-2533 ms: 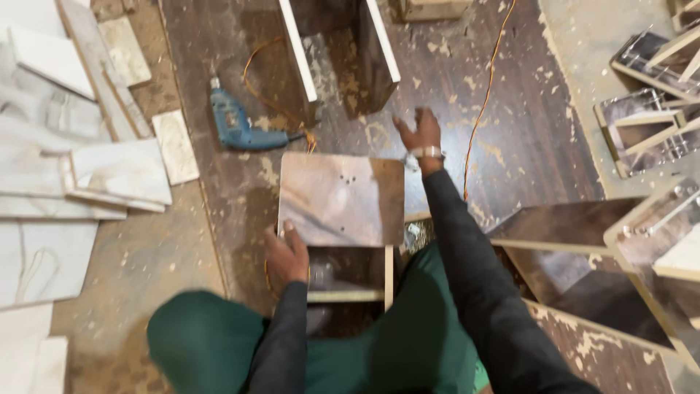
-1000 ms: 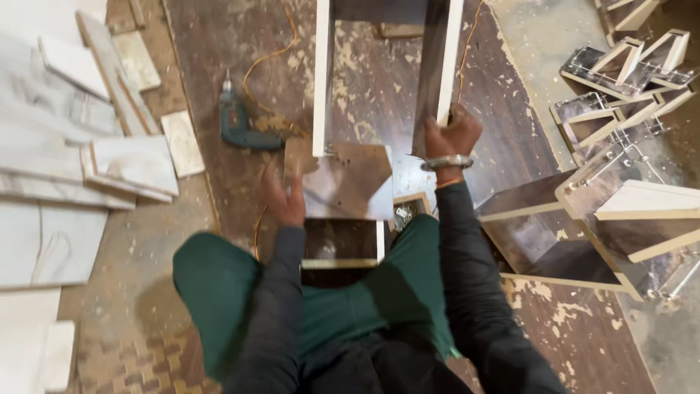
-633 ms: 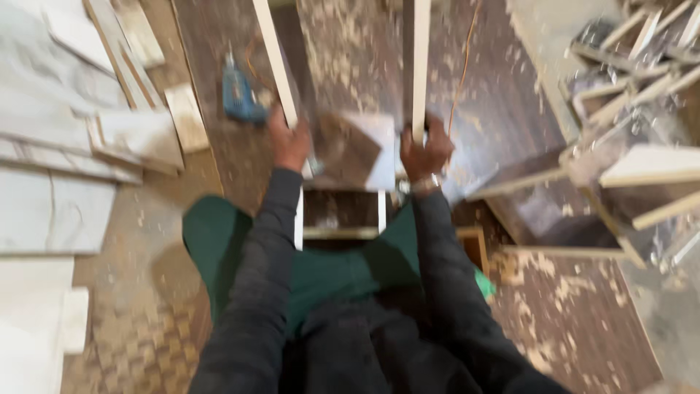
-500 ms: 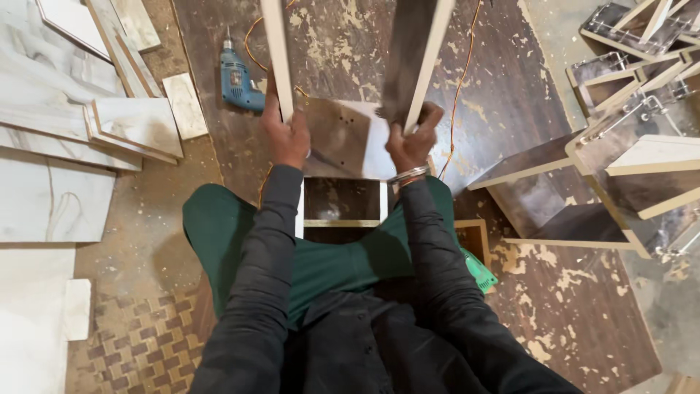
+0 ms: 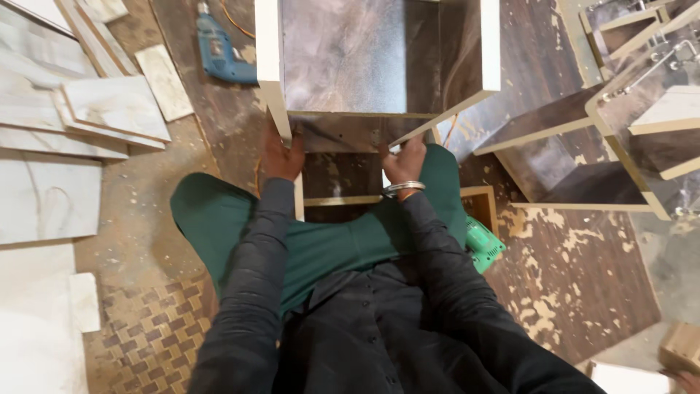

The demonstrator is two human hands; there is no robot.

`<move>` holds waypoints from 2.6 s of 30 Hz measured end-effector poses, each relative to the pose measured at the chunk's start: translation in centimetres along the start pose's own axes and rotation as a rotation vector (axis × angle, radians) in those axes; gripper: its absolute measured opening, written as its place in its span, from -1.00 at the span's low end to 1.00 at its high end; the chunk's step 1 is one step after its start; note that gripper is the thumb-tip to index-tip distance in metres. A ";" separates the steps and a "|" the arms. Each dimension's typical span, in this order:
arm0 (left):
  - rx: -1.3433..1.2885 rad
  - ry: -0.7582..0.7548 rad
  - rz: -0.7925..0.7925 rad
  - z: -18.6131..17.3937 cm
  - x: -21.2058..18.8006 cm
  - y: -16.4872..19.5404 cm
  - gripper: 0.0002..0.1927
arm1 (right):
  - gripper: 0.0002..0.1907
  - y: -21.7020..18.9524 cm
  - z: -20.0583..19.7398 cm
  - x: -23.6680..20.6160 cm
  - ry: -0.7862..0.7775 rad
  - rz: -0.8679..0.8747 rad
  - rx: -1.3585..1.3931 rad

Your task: The person assembles a small wooden cabinet by placing a back panel into the frame and securing it with screws using a green power drill. They repeatedly pick screws from a small box and drive them into pre-drilled holes along the back edge of the cabinet.

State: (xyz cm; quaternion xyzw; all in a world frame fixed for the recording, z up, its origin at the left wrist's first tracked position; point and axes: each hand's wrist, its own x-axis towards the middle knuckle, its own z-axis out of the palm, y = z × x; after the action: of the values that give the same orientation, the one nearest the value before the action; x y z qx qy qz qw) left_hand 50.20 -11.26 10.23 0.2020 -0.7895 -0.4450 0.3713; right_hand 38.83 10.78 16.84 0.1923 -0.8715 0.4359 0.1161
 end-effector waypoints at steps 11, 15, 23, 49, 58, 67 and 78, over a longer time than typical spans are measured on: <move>0.395 -0.458 -0.087 -2.8 0.8 -2.6 0.04 | -0.68 3.5 1.9 -0.3 -0.378 0.003 -0.191; 0.484 -0.558 -0.215 -3.7 1.5 -2.0 0.05 | -0.57 4.2 2.4 -0.6 -0.389 0.118 -0.139; 0.510 -0.533 -0.073 -8.9 0.8 -1.1 -0.21 | -0.43 8.7 1.7 -0.8 -0.596 0.315 0.231; 0.934 0.011 -1.035 -19.9 -24.3 -11.0 -0.43 | -0.57 11.9 3.8 -0.6 -0.349 -0.106 -0.514; 0.655 0.245 -0.161 -25.5 -11.0 4.2 -0.24 | -0.54 9.5 3.6 -0.8 -0.286 -0.034 -0.492; 0.768 -0.638 0.490 -2.7 -3.2 10.8 -0.37 | -0.74 7.8 3.3 0.0 -0.317 0.022 -0.411; 0.774 -0.631 0.248 8.9 0.7 3.6 -0.25 | -0.62 5.9 1.8 -0.9 -0.388 0.056 -0.454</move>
State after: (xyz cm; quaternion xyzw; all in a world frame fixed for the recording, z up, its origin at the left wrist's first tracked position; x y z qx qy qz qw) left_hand 42.97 -4.88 10.62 0.0857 -0.9880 -0.1119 0.0631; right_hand 36.98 12.73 11.22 0.2168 -0.9577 0.1879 -0.0246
